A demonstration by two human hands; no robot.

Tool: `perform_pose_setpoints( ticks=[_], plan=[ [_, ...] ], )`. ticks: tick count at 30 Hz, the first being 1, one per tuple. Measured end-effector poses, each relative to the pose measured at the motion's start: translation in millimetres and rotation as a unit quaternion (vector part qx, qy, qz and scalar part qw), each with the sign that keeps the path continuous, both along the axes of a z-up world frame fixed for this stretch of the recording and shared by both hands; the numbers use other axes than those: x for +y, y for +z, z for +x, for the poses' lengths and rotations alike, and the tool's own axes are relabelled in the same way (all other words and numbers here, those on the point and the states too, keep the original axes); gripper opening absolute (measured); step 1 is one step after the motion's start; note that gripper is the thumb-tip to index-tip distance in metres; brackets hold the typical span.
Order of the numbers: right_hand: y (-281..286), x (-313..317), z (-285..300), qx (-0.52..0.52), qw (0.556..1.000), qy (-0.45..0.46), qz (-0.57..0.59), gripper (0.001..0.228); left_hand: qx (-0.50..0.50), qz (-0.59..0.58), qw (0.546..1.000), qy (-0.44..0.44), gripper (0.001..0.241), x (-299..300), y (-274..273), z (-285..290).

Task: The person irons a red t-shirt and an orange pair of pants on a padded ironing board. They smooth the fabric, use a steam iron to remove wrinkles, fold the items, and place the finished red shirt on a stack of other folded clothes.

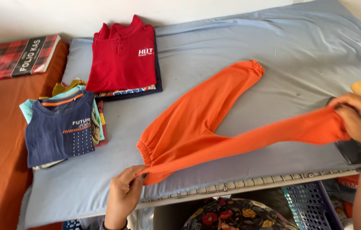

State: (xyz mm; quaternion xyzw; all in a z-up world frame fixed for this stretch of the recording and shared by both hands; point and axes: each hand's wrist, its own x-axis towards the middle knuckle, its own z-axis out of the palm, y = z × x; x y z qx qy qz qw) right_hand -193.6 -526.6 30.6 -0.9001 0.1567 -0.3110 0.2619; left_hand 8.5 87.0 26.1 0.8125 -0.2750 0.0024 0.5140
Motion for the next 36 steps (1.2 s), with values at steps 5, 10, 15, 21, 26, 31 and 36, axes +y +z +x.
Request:
perform_pose_setpoints(
  ticks=[5,10,15,21,26,31,36],
  plan=[
    [51.0,2.7,105.7,0.144,0.989,-0.022,0.014,0.018,0.062,-0.043,0.995,0.066,0.016,-25.3,5.6,51.7],
    [69.1,3.5,208.4,0.234,0.971,0.034,0.026,0.021,0.110,0.005,0.989,0.096,0.022,-38.2,0.0,90.2],
    [58.8,13.2,281.2,0.295,0.955,0.022,0.030,0.025,0.172,0.024,0.978,0.116,0.025,-42.4,-13.7,107.8],
    [20.2,38.6,315.8,0.248,0.967,-0.053,0.016,0.024,0.170,0.082,0.961,0.201,0.023,-51.2,-18.2,103.4],
    [-12.2,26.9,320.4,0.220,0.966,-0.087,-0.102,0.040,0.069,0.111,0.977,0.169,0.033,-53.2,-4.9,103.4],
    [-22.8,-5.2,307.5,0.288,0.954,-0.081,0.012,0.068,0.083,0.286,0.948,0.110,0.038,-57.5,-0.6,96.4],
    [-14.7,-0.8,277.6,0.169,0.962,-0.041,0.209,0.042,0.158,0.233,0.955,0.089,0.038,-47.2,-15.3,103.8]
  ],
)
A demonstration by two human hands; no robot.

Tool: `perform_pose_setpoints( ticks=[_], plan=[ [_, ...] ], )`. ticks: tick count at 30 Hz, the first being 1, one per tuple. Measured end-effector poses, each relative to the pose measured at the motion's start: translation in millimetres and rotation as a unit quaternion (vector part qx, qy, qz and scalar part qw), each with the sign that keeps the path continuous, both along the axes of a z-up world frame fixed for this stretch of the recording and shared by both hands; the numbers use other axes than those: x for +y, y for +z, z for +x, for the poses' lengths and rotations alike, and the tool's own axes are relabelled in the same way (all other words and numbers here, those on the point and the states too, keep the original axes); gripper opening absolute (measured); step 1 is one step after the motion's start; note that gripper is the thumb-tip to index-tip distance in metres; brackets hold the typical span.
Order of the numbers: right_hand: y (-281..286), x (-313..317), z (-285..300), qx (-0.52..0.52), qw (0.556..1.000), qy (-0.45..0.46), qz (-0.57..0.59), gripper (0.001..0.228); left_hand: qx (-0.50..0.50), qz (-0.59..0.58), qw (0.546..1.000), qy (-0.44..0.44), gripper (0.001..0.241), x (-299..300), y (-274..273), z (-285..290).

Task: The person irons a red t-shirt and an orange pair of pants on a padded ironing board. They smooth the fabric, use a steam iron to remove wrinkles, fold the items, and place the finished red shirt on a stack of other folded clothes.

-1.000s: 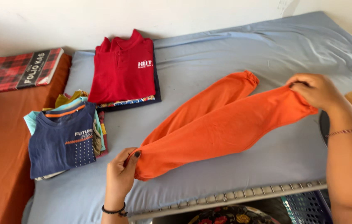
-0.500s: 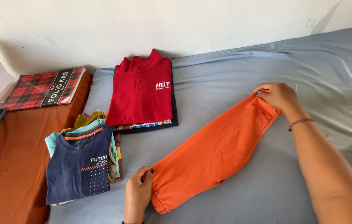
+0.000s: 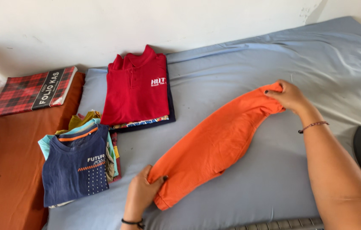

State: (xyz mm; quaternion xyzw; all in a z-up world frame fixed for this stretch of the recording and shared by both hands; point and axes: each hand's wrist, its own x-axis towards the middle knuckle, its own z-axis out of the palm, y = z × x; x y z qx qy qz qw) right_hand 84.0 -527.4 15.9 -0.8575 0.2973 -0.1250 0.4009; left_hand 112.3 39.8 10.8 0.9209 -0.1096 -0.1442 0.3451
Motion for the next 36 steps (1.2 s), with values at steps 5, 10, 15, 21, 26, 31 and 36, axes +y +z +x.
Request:
perform_pose_setpoints(
  ticks=[5,10,15,21,26,31,36],
  plan=[
    [44.4,8.4,-73.4,-0.217,0.971,0.004,0.103,0.028,0.104,-0.407,0.907,-0.003,0.044,19.9,5.1,17.4],
    [83.9,15.1,-176.1,-0.253,0.964,0.013,0.077,0.029,0.082,-0.415,0.900,-0.100,0.039,21.5,65.4,43.0],
    [67.4,48.4,-230.2,-0.017,0.992,-0.053,-0.114,0.072,-0.231,0.069,0.964,-0.116,0.062,-39.7,78.6,38.9],
    [42.5,96.9,-233.4,0.023,0.926,0.039,-0.374,0.072,-0.351,0.037,0.882,-0.310,0.071,-150.5,40.8,-43.1],
    [-0.3,129.8,-199.9,0.094,0.898,0.143,-0.406,0.072,-0.296,0.111,0.877,-0.361,0.092,-194.7,11.8,-86.9],
    [-23.6,114.8,-201.0,0.111,0.928,0.095,-0.344,0.068,-0.331,0.112,0.886,-0.305,0.085,-184.3,-15.4,-72.4],
    [-5.5,111.7,-223.3,-0.046,0.937,0.104,-0.331,0.052,-0.355,0.070,0.894,-0.266,0.062,-185.0,-36.3,-62.1]
  ],
)
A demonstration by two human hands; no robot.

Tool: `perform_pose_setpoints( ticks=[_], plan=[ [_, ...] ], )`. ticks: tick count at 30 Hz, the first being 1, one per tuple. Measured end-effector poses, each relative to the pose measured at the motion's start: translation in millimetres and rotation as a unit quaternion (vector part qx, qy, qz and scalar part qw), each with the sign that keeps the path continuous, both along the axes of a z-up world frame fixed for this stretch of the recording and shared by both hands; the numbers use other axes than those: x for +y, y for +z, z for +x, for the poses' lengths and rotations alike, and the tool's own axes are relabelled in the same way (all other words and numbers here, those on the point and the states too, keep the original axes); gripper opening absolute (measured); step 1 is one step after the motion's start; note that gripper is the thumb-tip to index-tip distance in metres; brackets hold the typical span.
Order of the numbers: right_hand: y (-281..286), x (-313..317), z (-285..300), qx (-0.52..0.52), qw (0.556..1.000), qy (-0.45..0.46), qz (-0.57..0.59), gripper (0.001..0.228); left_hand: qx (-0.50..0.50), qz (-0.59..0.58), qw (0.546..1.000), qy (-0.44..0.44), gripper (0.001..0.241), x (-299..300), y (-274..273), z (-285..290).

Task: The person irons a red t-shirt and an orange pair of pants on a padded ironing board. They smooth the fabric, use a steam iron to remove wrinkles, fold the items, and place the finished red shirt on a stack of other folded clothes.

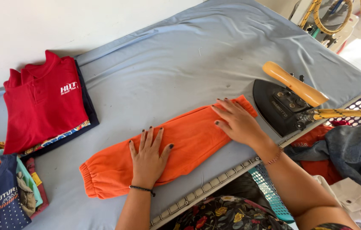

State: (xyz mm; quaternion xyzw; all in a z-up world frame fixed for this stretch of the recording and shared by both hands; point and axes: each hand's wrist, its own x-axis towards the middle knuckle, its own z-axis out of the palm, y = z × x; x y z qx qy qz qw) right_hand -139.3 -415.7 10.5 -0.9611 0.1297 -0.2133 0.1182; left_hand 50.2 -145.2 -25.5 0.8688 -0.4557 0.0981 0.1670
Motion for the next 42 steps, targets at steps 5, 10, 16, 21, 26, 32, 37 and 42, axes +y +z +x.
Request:
perform_pose_setpoints(
  ticks=[5,10,16,21,26,32,37,42],
  plan=[
    [29.8,-19.3,-24.1,-0.088,0.993,-0.046,-0.072,0.038,0.013,-0.098,0.994,0.046,0.034,-5.4,0.5,18.0],
    [25.7,-37.6,0.8,-0.002,0.992,-0.072,-0.105,0.027,0.035,-0.159,0.985,0.064,0.014,-13.2,9.3,22.7],
    [7.0,-42.1,15.4,-0.014,0.986,-0.133,-0.095,0.014,0.053,-0.131,0.984,0.106,0.008,-13.3,11.7,23.8],
    [19.9,-28.5,17.0,-0.027,0.983,-0.120,-0.133,0.020,0.014,-0.129,0.987,0.098,0.012,-14.8,18.0,23.5],
    [73.5,-21.2,-41.3,-0.158,0.967,-0.122,-0.158,0.028,-0.011,-0.112,0.993,-0.026,0.045,0.8,36.3,-1.1],
    [109.2,-68.1,-93.0,0.137,0.925,-0.353,-0.041,0.070,0.089,-0.006,0.986,-0.143,0.076,-6.1,43.8,-30.6],
    [86.1,-89.8,-107.6,0.098,0.939,-0.326,-0.049,0.060,0.087,0.041,0.986,-0.135,0.086,-8.7,38.0,-30.9],
    [76.0,-71.9,-133.7,-0.022,0.932,-0.359,-0.035,0.057,0.112,0.044,0.985,-0.125,0.088,-9.8,34.1,-30.8]
  ],
)
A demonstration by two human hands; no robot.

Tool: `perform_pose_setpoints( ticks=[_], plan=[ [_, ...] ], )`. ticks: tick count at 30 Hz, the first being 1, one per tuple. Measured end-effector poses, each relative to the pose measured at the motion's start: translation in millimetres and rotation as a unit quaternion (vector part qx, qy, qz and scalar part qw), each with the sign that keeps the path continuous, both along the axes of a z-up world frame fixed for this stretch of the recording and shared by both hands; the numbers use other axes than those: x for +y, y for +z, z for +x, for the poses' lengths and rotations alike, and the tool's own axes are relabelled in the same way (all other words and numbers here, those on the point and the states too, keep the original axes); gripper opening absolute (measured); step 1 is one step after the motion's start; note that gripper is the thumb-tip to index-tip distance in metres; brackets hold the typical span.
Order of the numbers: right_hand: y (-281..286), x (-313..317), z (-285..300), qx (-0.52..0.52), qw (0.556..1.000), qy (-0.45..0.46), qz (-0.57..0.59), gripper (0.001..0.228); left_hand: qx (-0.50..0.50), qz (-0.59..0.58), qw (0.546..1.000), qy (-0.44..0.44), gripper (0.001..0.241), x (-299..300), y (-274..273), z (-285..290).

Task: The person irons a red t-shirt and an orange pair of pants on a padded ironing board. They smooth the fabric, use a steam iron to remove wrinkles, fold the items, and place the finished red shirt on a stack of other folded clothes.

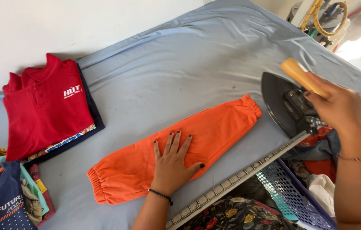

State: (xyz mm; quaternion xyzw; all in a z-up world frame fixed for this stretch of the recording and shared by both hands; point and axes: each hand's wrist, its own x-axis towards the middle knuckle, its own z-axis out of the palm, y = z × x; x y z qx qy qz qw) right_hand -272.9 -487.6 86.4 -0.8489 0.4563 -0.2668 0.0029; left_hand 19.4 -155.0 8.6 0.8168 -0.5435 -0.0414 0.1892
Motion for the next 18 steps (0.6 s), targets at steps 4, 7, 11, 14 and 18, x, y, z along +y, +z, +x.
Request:
perform_pose_setpoints(
  ticks=[4,7,11,14,18],
  plan=[
    [15.8,30.5,-0.9,-0.105,0.991,0.084,0.006,0.048,0.004,-0.019,1.000,0.004,0.087,-0.3,1.0,-1.3],
    [32.3,56.5,3.8,-0.094,0.985,0.137,0.044,0.048,0.006,-0.015,1.000,0.003,0.088,0.5,-0.2,-1.5],
    [40.1,87.4,33.7,0.018,0.980,0.194,-0.030,0.044,0.005,-0.033,0.999,0.001,0.087,1.9,-1.7,-1.3],
    [35.1,102.0,61.8,0.098,0.978,0.181,-0.021,0.044,0.001,-0.045,0.999,-0.002,0.088,2.4,-2.2,-1.0],
    [29.4,110.0,85.4,0.105,0.976,0.180,-0.058,0.047,-0.013,-0.054,0.998,-0.001,0.091,2.8,-4.0,-1.5]
  ],
)
